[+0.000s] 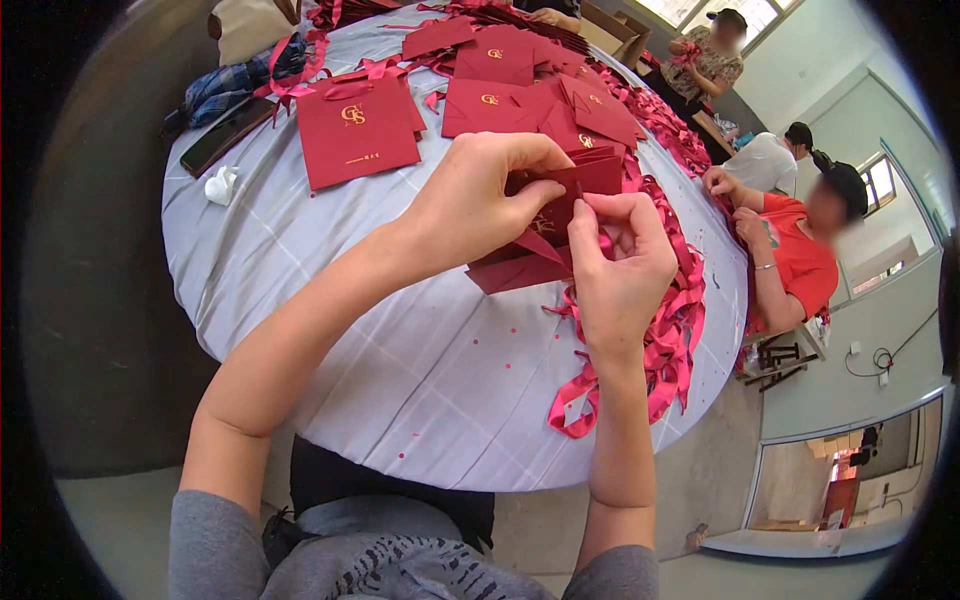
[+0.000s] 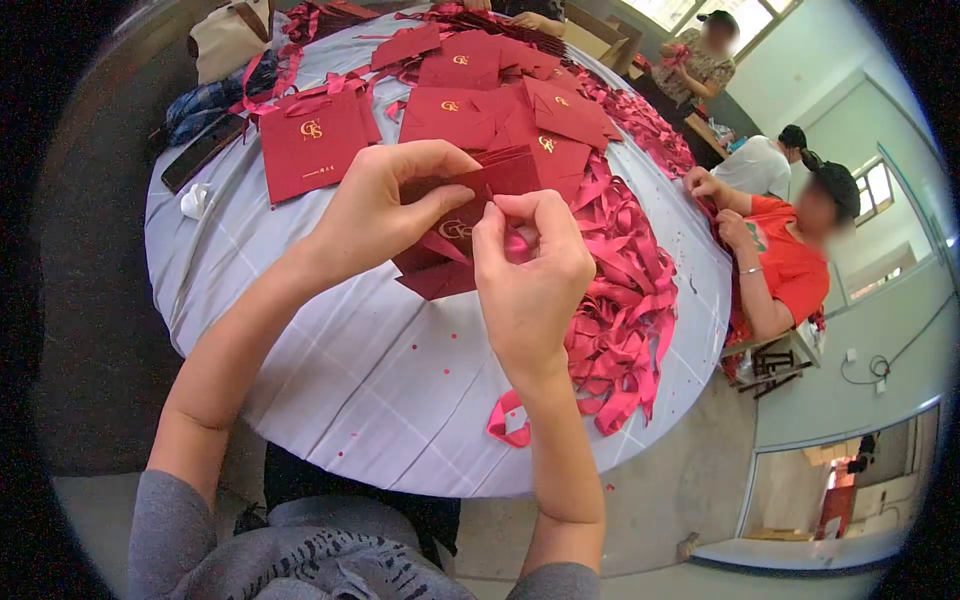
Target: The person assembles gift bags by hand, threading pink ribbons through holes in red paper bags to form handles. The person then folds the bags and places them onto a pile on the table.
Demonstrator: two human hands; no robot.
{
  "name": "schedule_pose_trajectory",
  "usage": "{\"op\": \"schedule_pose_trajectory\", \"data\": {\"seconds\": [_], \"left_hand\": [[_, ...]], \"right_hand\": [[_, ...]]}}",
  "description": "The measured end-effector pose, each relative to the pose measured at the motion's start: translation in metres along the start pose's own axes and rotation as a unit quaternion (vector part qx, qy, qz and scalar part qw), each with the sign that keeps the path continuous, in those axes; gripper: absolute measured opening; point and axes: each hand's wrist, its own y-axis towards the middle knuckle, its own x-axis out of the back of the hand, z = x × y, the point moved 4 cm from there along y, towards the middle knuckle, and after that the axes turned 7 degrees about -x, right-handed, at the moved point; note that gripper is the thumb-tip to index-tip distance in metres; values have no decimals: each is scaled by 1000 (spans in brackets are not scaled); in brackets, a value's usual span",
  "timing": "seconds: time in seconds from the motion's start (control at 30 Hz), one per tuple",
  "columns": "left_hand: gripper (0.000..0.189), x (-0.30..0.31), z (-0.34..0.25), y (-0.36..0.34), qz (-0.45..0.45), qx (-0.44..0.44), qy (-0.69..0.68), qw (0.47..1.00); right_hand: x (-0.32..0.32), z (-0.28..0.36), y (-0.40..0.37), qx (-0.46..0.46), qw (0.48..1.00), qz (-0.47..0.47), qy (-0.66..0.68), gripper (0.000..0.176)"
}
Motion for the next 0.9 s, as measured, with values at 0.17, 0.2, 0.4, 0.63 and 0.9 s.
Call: {"op": "schedule_pose_trajectory", "data": {"seconds": [0.17, 0.2, 0.4, 0.63, 0.9], "left_hand": [[15, -4, -5, -3, -16, -52, 85, 995], [15, -5, -6, -4, -22, -81, 120, 989], [23, -12, -21, -11, -21, -198, 224, 954], [27, -22, -29, -13, 6, -197, 295, 935], [21, -10, -33, -9, 70, -139, 272, 950]], "right_hand": [[3, 3, 0, -5, 999, 4, -36, 7], [4, 3, 0, -10, 999, 10, -38, 7], [7, 3, -1, -36, 998, 32, -40, 7], [7, -6, 4, -59, 998, 31, -4, 6], [1, 6, 3, 52, 996, 70, 2, 22]]}}
